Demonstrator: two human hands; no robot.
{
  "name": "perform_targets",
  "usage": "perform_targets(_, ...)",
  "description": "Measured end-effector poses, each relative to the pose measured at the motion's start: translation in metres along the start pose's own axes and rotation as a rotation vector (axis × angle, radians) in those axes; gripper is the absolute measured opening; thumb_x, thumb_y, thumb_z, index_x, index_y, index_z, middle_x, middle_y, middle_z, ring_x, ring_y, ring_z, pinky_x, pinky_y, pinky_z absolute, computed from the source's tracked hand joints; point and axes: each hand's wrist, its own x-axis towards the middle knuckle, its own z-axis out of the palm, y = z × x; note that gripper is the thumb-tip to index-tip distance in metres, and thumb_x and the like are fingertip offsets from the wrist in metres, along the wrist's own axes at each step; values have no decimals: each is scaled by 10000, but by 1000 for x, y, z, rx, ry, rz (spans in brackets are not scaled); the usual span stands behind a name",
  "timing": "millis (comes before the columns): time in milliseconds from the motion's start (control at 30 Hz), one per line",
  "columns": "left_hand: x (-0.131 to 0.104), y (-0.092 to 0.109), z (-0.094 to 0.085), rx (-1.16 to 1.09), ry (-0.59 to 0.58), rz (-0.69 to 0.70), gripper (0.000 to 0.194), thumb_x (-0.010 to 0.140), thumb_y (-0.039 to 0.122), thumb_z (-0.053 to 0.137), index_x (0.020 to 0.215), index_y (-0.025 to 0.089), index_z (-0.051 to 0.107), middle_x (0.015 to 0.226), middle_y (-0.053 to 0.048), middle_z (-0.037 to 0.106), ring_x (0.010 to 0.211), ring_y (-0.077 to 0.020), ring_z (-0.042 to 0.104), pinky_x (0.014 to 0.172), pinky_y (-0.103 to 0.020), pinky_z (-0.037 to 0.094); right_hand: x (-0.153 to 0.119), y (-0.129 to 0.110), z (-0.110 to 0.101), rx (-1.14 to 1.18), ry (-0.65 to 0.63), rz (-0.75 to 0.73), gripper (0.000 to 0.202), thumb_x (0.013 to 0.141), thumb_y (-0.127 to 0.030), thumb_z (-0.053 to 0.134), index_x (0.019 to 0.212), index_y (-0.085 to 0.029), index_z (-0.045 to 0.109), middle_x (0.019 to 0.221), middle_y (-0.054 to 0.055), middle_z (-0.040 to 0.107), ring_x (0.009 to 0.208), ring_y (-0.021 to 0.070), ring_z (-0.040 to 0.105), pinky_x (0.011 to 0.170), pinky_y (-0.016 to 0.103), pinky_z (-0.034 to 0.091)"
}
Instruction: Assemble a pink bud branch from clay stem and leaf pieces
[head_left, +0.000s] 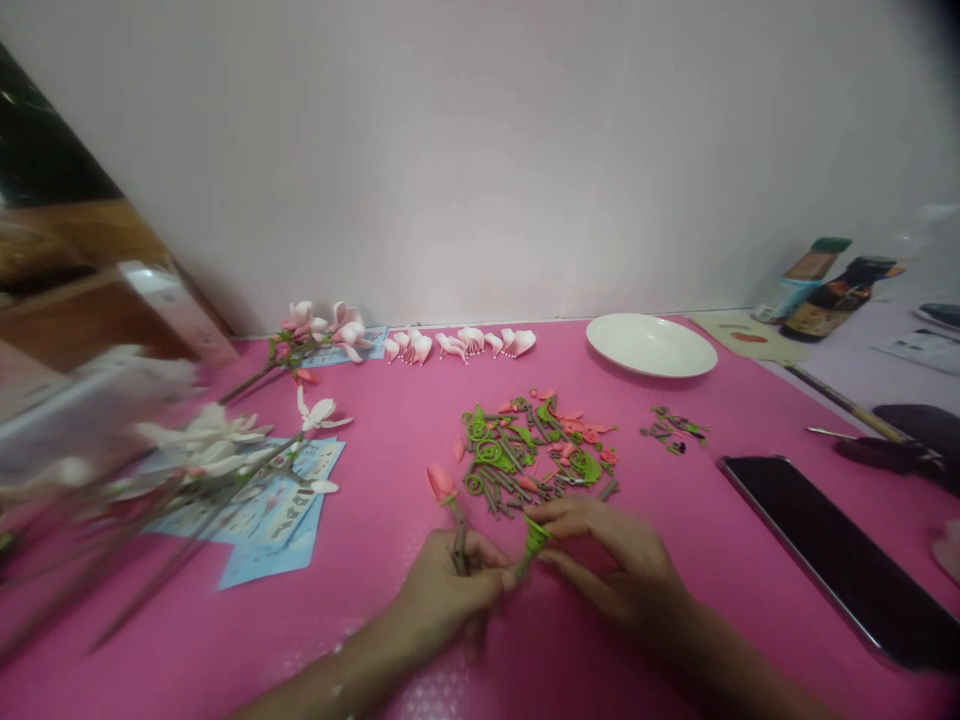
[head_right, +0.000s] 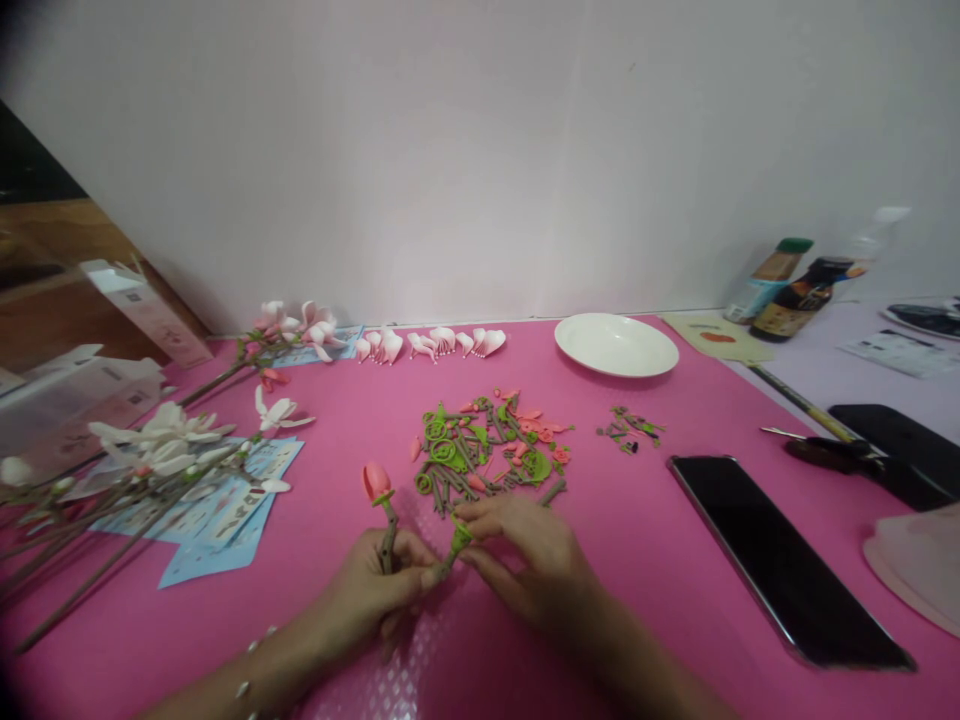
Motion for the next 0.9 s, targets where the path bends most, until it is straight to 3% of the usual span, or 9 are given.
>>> perform_targets(333,-2,3,3,6,28,-38,438,497,504,775,567,132,556,291,44,483,211,-68,403,237,-159,296,1,-2,0,-67,-8,-20,184,782,-98,611,941,-189,618,843,54,723,803,157,685,720,247,562)
perform_targets(900,0,-3,0,12,-7,-2,419,559,499,753,599,130,560,299,44,482,212,-74,402,243,-167,292,-1,1,-1,-28,-47,2,139,787,-111,618,913,-169,634,921,93,707,879,183,666,767,288,571)
